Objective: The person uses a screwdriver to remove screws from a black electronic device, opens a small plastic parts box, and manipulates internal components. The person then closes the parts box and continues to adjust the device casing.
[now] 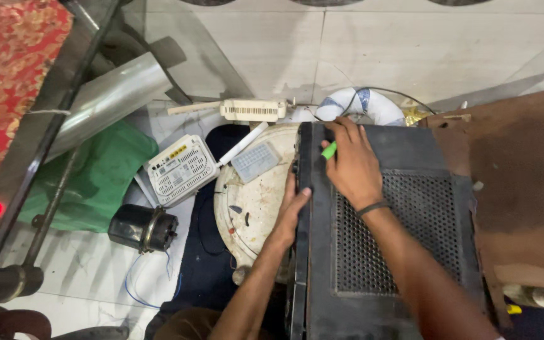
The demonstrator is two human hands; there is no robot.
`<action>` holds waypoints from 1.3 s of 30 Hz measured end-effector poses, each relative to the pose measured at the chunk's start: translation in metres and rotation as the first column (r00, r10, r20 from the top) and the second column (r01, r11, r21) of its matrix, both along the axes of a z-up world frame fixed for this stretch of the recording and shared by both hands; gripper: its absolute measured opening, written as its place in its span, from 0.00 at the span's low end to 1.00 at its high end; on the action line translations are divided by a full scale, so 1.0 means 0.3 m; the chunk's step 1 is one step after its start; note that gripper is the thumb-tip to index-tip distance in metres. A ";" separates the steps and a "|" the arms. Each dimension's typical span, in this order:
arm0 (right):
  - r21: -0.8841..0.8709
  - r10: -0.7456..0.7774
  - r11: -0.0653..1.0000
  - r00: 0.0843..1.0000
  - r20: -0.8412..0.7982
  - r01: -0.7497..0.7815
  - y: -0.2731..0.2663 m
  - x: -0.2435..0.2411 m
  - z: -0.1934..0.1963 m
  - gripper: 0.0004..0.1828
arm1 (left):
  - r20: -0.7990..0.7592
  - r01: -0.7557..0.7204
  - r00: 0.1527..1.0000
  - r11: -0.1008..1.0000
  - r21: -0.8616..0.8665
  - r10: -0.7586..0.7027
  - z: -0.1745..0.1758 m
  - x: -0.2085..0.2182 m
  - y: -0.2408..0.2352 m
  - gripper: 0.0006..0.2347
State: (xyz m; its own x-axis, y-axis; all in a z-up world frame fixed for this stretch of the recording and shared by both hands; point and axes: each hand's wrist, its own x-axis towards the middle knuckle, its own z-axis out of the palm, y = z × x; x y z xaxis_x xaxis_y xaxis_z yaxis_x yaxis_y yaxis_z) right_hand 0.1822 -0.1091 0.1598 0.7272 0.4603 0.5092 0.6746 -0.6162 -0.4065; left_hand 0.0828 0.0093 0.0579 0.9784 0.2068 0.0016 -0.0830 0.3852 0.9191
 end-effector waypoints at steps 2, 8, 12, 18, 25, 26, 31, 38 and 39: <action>0.007 -0.005 1.000 1.000 -0.003 0.005 -0.005 -0.011 -0.010 0.22 | 0.024 0.008 1.000 0.999 -0.052 -0.007 -0.031 -0.004 -0.001 0.36; 0.007 -0.027 1.000 0.999 0.037 0.027 0.005 -0.009 -0.006 0.19 | 0.047 -0.006 0.999 1.000 -0.020 0.007 -0.068 0.023 0.015 0.33; 0.007 -0.056 0.998 0.998 0.005 0.056 0.004 -0.021 -0.009 0.17 | -0.002 -0.148 0.989 0.989 -0.011 0.148 -0.081 0.025 0.008 0.30; 0.055 -0.051 0.997 0.999 -0.017 0.052 -0.012 -0.020 -0.014 0.15 | 0.065 -0.318 0.948 0.940 0.125 0.312 -0.083 -0.025 0.010 0.28; 0.109 -0.042 0.993 0.998 -0.046 0.046 -0.015 -0.020 -0.012 0.11 | 0.249 -0.183 0.961 0.955 0.235 0.123 -0.038 -0.133 0.004 0.35; 0.111 -0.042 0.993 0.998 -0.052 0.048 -0.014 -0.020 -0.013 0.11 | 0.266 -0.181 0.957 0.953 0.241 0.115 -0.034 -0.147 0.002 0.35; 0.105 -0.058 0.992 0.996 -0.068 0.065 -0.013 -0.018 -0.014 0.10 | 0.310 -0.178 0.943 0.972 0.152 0.124 -0.020 -0.145 -0.012 0.36; 0.107 -0.063 0.992 0.997 -0.051 0.069 -0.015 -0.023 -0.023 0.10 | 0.300 -0.200 0.941 0.972 0.120 0.157 -0.031 -0.141 -0.020 0.34; 0.110 -0.066 0.991 0.997 -0.048 0.071 -0.015 -0.019 -0.021 0.10 | 0.308 -0.200 0.938 0.974 0.110 0.158 -0.032 -0.133 -0.020 0.34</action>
State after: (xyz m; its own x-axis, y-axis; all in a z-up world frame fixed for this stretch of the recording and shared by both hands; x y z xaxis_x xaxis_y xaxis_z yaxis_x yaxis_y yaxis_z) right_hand 0.1766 -0.1135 0.1536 0.7779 0.3503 0.5216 0.6122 -0.6094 -0.5038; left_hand 0.0429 0.0031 0.0481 0.8761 0.3554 0.3258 -0.4147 0.2106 0.8853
